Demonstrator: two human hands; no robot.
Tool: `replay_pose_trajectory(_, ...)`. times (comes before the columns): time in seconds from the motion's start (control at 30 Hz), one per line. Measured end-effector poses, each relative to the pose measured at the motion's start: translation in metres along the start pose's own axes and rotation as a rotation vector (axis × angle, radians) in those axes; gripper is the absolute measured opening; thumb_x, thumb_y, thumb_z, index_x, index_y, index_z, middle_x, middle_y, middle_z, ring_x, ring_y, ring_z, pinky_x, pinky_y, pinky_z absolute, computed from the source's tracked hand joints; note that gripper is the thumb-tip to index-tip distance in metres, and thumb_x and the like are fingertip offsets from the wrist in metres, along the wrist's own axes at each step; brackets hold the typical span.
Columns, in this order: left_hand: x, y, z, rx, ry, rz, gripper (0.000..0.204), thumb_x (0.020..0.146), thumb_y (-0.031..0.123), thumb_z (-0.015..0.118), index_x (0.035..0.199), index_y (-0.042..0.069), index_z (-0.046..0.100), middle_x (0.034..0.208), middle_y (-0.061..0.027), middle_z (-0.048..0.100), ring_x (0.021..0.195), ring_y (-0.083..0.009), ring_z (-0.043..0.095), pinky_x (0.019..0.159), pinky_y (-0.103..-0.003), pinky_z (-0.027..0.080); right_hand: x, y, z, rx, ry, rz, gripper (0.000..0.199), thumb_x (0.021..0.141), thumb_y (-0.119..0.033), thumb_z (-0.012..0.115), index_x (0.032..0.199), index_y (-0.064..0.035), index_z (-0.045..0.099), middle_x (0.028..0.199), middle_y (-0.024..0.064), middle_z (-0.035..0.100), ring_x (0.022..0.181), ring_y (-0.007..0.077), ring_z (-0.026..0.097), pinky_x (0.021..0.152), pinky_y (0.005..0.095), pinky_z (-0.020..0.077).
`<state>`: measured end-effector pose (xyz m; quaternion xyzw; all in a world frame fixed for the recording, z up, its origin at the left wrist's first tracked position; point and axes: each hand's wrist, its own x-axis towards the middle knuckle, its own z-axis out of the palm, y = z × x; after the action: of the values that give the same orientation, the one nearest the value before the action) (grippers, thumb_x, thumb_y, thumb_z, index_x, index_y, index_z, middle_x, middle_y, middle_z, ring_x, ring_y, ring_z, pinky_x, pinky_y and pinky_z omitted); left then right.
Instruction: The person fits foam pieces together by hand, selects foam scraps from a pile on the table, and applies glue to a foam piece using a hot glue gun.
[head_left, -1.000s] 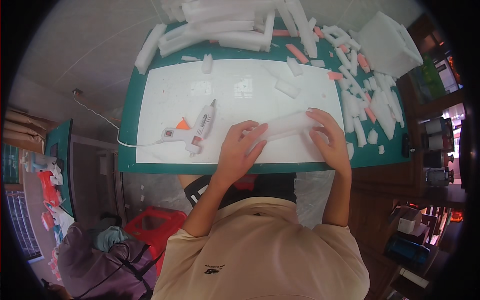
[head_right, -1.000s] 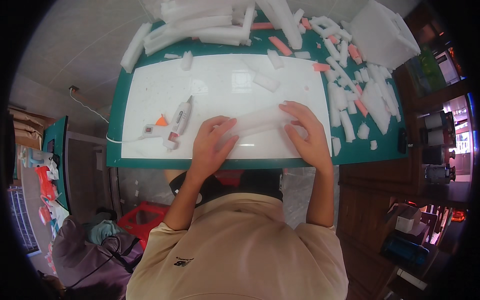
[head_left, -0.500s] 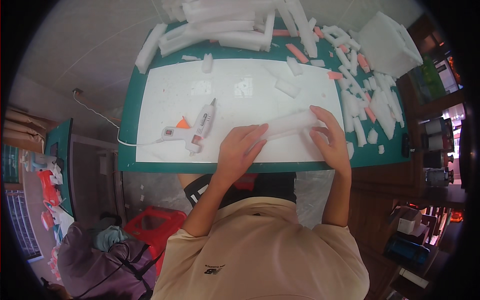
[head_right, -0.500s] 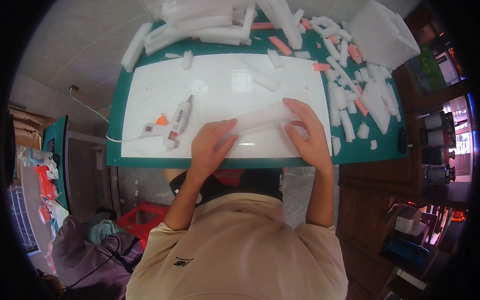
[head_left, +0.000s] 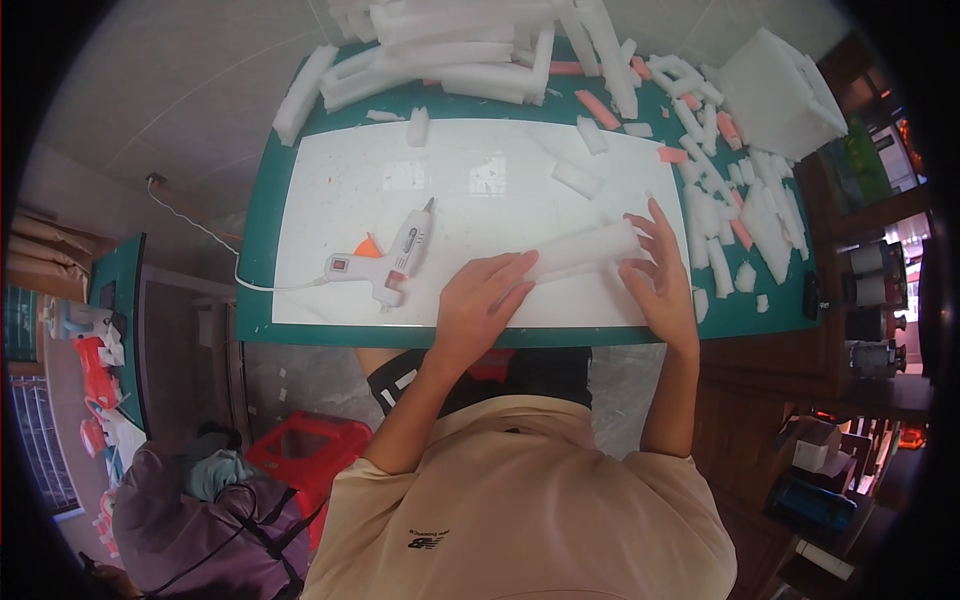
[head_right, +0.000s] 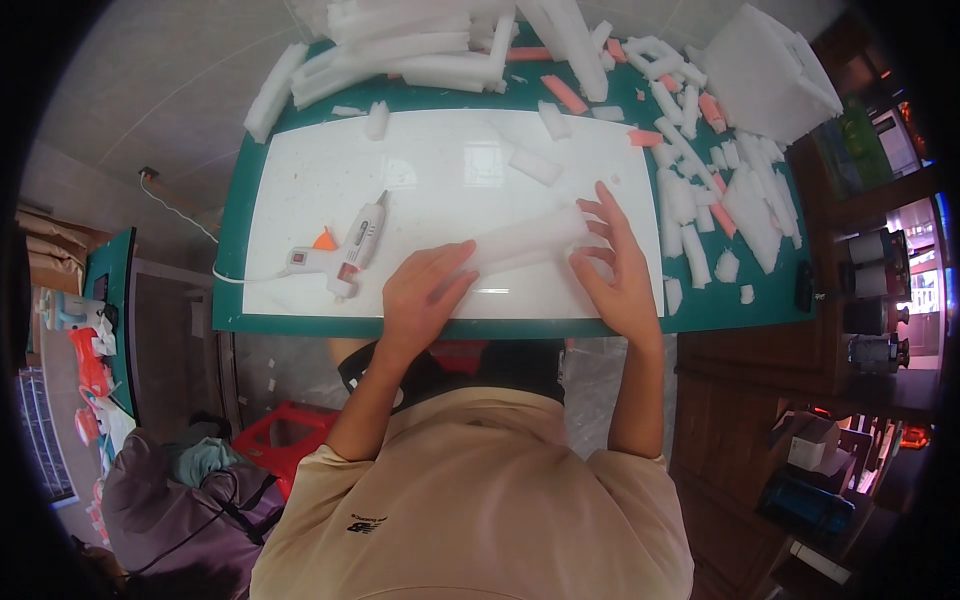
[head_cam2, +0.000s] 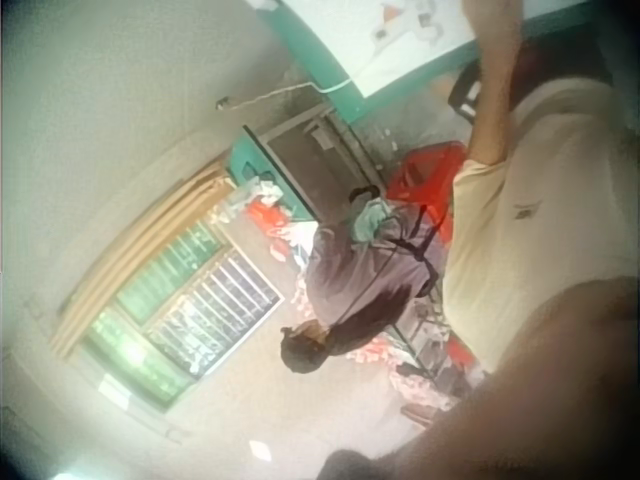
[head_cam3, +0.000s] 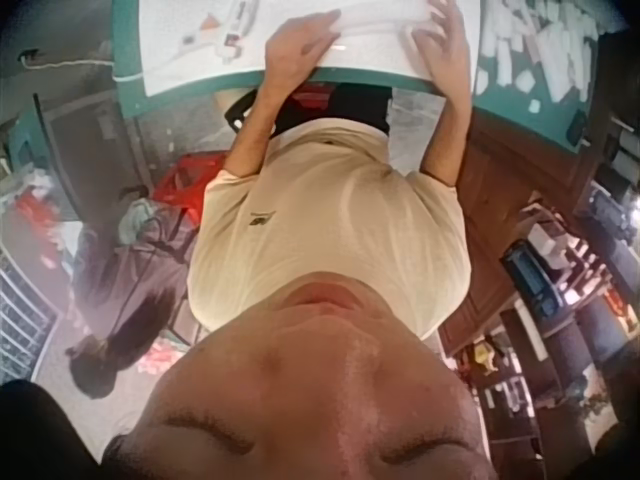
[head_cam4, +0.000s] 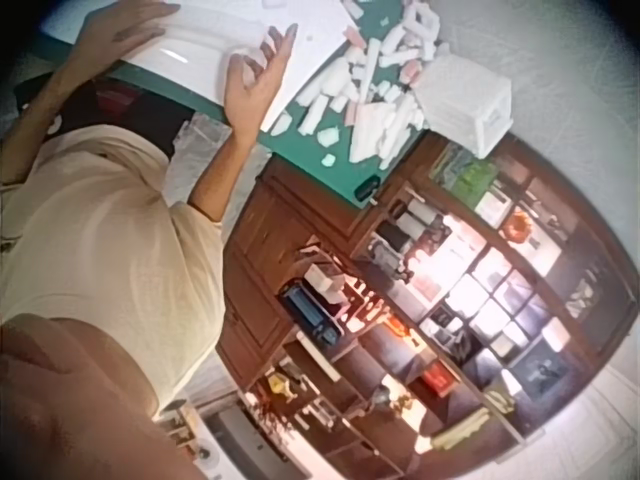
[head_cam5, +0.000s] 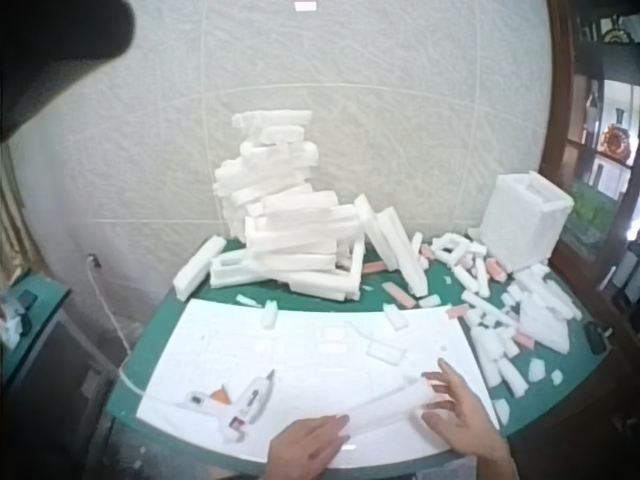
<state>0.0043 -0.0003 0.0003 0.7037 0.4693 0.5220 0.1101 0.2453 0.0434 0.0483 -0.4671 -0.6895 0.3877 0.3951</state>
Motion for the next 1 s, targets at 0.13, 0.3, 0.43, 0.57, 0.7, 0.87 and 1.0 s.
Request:
replay_pose_trajectory(0.13,-0.001,0.000,-0.001,0.002,-0.008,-0.023,0.037,0.078,0.005,0.074,0.115,0.008,0.067,0.102,-0.0126,0.069,0.088,-0.0286,0.066,0.076,-0.035,0.053,-0.002,0.005,0.003,0.060,0.001,0.057,0.082,0.082,-0.004,0.062,0.153,-0.0109,0.021,0.136,0.0204,0.046,0.114,0.0271,0.051,0.094,0.0358,0.0468)
replay_pose_trajectory(0.3,-0.001,-0.001,0.001,-0.001,-0.001,-0.032,0.038,0.078,0.005,0.075,0.115,0.007,0.067,0.105,-0.0147,0.069,0.090,-0.0287,0.067,0.078,-0.033,0.054,-0.007,0.015,0.006,0.069,-0.014,0.085,0.084,0.083,-0.004,0.063,0.153,-0.0119,0.018,0.134,0.0223,0.045,0.113,0.0273,0.051,0.095,0.0365,0.0456)
replay_pose_trajectory(0.43,0.000,-0.001,0.002,-0.030,-0.011,-0.043,0.038,0.080,0.005,0.072,0.117,0.009,0.065,0.102,-0.0130,0.068,0.087,-0.0294,0.067,0.073,-0.035,0.054,-0.008,0.021,0.006,0.083,-0.026,0.076,0.083,0.083,-0.004,0.064,0.153,-0.0126,0.020,0.133,0.0218,0.045,0.112,0.0268,0.051,0.096,0.0364,0.0451)
replay_pose_trajectory(0.57,0.000,0.000,0.001,-0.028,-0.012,-0.053,0.038,0.080,0.005,0.072,0.117,0.009,0.065,0.103,-0.0130,0.068,0.086,-0.0297,0.066,0.074,-0.035,0.054,-0.008,0.019,0.007,0.090,-0.013,0.078,0.079,0.083,-0.003,0.063,0.152,-0.0109,0.024,0.132,0.0200,0.048,0.113,0.0259,0.052,0.095,0.0362,0.0454)
replay_pose_trajectory(0.7,0.001,0.002,0.000,-0.039,0.002,-0.063,0.038,0.080,0.006,0.072,0.117,0.010,0.066,0.103,-0.0127,0.068,0.087,-0.0295,0.066,0.074,-0.035,0.054,-0.008,-0.002,0.005,-0.042,0.100,-0.004,0.071,0.082,-0.001,0.062,0.147,-0.0073,0.034,0.129,0.0170,0.053,0.112,0.0248,0.054,0.094,0.0359,0.0461)
replay_pose_trajectory(0.87,0.002,0.002,0.000,-0.070,-0.026,-0.073,0.037,0.079,0.005,0.073,0.115,0.006,0.066,0.103,-0.0146,0.068,0.090,-0.0294,0.067,0.077,-0.034,0.054,0.008,-0.070,-0.005,-0.327,0.133,-0.411,0.036,0.082,0.003,0.059,0.117,-0.0007,0.061,0.117,0.0153,0.062,0.107,0.0252,0.059,0.089,0.0344,0.0473)
replay_pose_trajectory(1.0,0.000,-0.002,0.002,-0.046,0.008,-0.030,0.036,0.081,0.008,0.071,0.116,0.010,0.066,0.102,-0.0114,0.068,0.087,-0.0294,0.066,0.074,-0.036,0.053,0.039,-0.121,0.032,-0.397,-0.180,-0.644,0.032,0.082,0.002,0.060,0.112,-0.0042,0.065,0.104,0.0146,0.065,0.095,0.0310,0.062,0.086,0.0354,0.0487)
